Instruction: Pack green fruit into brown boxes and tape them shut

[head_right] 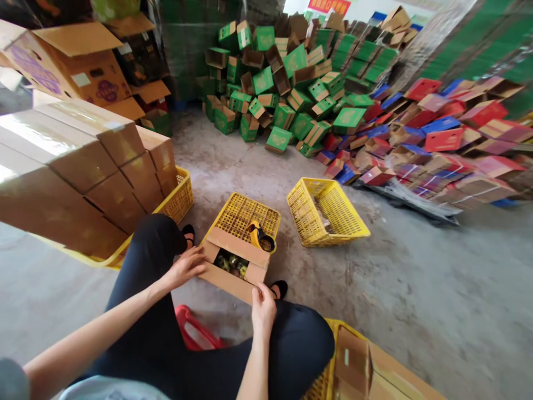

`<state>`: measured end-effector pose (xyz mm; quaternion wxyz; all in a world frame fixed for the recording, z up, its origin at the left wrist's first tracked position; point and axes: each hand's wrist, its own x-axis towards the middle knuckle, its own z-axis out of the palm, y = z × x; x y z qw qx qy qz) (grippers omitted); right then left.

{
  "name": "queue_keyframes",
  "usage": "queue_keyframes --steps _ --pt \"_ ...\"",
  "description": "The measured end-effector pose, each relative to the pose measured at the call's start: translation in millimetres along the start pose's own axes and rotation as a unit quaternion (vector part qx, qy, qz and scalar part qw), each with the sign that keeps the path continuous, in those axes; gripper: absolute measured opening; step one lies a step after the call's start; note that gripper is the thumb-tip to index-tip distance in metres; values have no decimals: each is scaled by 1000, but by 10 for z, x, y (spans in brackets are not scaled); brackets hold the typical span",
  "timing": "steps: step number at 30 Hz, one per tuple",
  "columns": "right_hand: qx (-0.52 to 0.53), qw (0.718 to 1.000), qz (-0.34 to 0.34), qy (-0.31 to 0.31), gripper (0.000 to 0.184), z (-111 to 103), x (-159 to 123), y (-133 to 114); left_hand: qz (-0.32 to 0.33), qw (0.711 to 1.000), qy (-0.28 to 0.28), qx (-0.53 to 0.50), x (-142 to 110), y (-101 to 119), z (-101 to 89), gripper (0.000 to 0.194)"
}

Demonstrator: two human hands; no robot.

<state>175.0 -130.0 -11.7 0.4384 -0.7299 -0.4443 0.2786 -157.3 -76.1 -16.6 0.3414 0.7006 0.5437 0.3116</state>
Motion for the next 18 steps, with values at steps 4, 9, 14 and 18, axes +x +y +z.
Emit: queue_keyframes --steps 4,9,14,18 --pt "-192 969 -156 -19 38 103 -113 -19 77 986 -59 137 -102 -137 126 82" --pt "-378 899 -220 -13 50 312 -266 -164 78 957 -83 268 -78 -51 232 104" --pt "-419 867 -236 -132 47 530 -33 -388 121 943 -110 289 -48 41 296 105" --pt "-454 840 -253 -158 59 566 254 -626 127 940 -125 292 -40 51 321 95"
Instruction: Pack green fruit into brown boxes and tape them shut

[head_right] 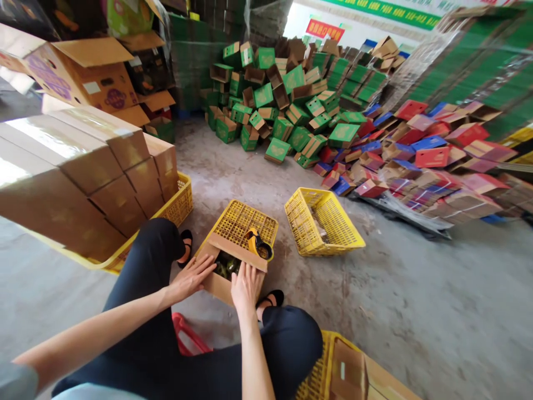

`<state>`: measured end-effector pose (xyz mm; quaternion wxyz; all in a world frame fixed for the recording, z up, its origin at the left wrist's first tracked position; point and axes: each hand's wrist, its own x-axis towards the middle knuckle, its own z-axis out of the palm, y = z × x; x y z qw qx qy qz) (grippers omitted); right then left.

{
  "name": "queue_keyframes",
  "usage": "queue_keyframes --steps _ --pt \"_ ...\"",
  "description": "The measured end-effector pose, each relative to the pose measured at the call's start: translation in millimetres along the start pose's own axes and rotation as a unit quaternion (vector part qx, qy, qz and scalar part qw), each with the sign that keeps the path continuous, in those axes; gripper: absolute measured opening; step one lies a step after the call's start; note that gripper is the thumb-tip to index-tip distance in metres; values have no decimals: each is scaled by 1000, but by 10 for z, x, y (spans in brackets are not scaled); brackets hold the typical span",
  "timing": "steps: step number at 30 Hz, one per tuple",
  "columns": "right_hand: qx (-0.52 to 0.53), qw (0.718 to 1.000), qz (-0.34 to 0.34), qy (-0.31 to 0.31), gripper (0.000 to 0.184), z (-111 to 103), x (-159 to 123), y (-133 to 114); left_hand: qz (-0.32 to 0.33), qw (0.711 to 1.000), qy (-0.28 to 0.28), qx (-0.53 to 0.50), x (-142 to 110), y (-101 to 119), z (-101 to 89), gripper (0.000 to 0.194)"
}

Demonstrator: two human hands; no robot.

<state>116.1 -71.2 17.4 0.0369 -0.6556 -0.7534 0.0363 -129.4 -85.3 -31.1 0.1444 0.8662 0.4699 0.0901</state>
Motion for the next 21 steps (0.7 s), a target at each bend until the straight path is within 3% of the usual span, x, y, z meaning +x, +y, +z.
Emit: queue_keyframes --steps 3,7,11,16,21 --pt "-11 1000 2 14 65 -176 175 80 -6 1000 -16 4 20 6 -3 92" --pt "-19 1000 13 -20 65 -308 424 208 -17 999 -30 -1 49 12 10 87" --pt "-13 996 27 -84 66 -238 638 290 -23 999 -36 -2 56 18 20 83" --pt "-7 996 27 -82 64 -107 752 312 -22 999 -44 -10 63 44 -142 87" --pt "-26 995 40 -90 72 -78 770 283 61 995 -71 -29 284 152 -359 84"
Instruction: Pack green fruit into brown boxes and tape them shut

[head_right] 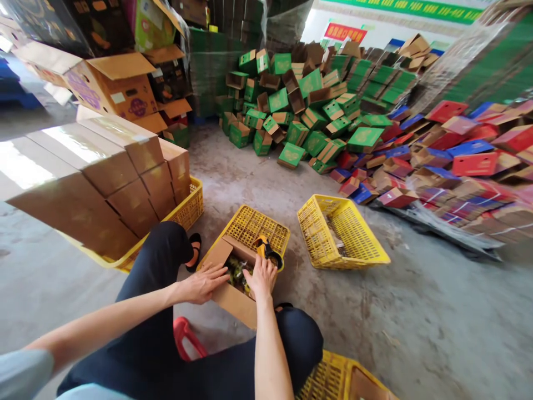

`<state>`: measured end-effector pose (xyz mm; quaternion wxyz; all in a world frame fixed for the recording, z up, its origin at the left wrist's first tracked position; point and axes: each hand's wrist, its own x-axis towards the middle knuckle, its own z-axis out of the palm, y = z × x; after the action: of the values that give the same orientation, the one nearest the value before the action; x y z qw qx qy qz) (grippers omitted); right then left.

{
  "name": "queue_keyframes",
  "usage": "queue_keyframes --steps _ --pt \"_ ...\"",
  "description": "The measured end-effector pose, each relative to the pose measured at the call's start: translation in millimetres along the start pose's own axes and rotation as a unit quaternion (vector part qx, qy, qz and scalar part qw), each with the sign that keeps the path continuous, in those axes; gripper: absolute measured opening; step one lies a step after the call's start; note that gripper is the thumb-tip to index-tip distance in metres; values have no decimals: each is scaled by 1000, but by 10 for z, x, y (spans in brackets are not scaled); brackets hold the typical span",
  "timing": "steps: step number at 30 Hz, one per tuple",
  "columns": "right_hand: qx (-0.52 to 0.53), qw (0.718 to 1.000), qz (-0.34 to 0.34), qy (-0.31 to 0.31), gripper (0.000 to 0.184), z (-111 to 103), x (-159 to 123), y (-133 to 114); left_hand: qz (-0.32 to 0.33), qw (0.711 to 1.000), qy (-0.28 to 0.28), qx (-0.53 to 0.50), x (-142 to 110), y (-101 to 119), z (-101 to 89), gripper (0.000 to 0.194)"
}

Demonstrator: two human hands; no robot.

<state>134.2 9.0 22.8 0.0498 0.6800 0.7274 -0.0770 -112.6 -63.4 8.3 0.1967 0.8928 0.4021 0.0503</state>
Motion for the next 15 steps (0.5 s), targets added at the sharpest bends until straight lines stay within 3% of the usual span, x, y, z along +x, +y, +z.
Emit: queue_keyframes --steps 3,6,8,11,15 --pt "-14 1000 0 2 76 31 -15 -5 41 999 16 -6 284 70 -59 65" --pt "-26 999 -11 18 77 76 -37 13 28 998 47 20 554 82 -78 35" --pt "-30 999 -17 32 78 104 -47 27 22 998 50 36 659 42 -108 26" --pt "-27 998 -22 56 77 134 -52 38 39 997 45 50 675 -55 -236 19" --pt "-6 996 -35 81 76 150 -49 38 56 992 71 92 480 -230 -575 22"
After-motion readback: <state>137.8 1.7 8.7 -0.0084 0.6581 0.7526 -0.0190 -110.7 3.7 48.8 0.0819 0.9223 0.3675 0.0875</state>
